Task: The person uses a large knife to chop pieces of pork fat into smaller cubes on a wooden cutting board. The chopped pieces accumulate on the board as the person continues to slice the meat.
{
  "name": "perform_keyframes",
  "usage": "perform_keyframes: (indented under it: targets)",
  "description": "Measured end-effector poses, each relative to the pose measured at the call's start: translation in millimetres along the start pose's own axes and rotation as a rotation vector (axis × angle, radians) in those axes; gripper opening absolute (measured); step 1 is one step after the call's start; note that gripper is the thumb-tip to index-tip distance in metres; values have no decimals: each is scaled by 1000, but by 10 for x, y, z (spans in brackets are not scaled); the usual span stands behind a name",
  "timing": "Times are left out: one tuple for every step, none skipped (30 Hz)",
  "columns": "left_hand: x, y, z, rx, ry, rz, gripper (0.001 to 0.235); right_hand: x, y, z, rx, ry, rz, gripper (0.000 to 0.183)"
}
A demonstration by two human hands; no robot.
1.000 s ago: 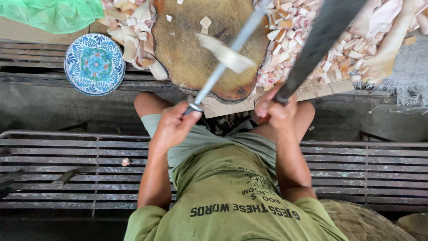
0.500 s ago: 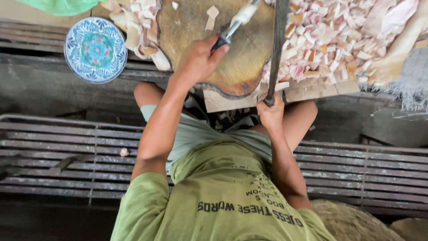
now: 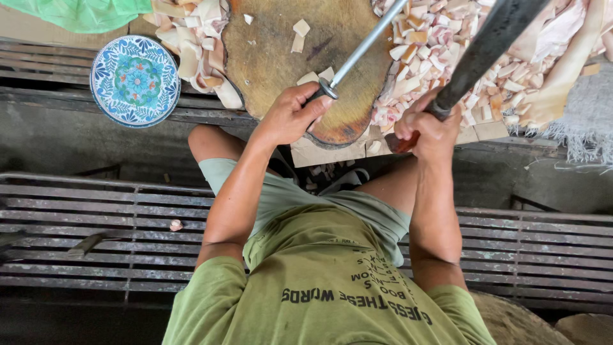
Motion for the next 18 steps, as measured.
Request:
perform_keyframes:
  targets:
    - [-9,-2,-72,5,-28,11,23,0,-18,72,-15,-21,0,18]
    - [-12,2,-148,10,-56,22,23,-21,-52,158,-29,-42,-1,19]
    - [-10,22,-220,8,-85,37,23,-52,-69,227,-40,-66,-8,20]
    - [1,34,-310,78,-134,58,24,-89,-144,338,-125,-9,75,13]
    - [24,48,-394,146,-182,80,25,-149,-232,433,-186,17,124,11]
    - [51,66,-469,214,-229,102,25,-222,-334,523,-249,39,173,10]
    - [66,63,-532,266,-288,113,25,-265,-395,520,-285,40,172,9]
    - [79,65,-583,318,-348,124,26,-316,-439,506,-321,40,172,10]
    - [103,95,-616,364,-404,135,26,-312,-366,373,-338,50,149,14]
    - [104,128,-636,379,-426,113,26,-288,-233,179,-303,81,110,10]
    - [59,129,-659,405,-456,92,26,-207,-16,-100,-246,131,64,6]
    - [-1,130,-675,432,-487,70,26,-103,275,-426,-91,249,59,4]
    - [-88,134,-656,358,-525,44,24,-22,635,-712,43,387,79,6]
    - [-209,155,-629,284,-562,18,23,36,996,-951,130,528,121,9]
    - [-314,168,-580,208,-601,-16,21,17,1241,-1114,161,583,153,14]
    - [-361,193,-519,138,-566,-10,21,-58,1383,-1192,170,619,168,18]
    - [-366,281,-465,63,-527,21,20,-151,1487,-1177,230,597,132,16]
    - [-340,367,-414,-12,-488,52,20,-232,1536,-1084,289,574,96,15]
Point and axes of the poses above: each hand's wrist, its own y-axis away from the middle knuckle, its own x-axis out of the palm, z = x × y, the point moved 3 cm from there along -y, towards the middle knuckle, and after that the axes turned 1 degree about z, right-handed, at the moved point
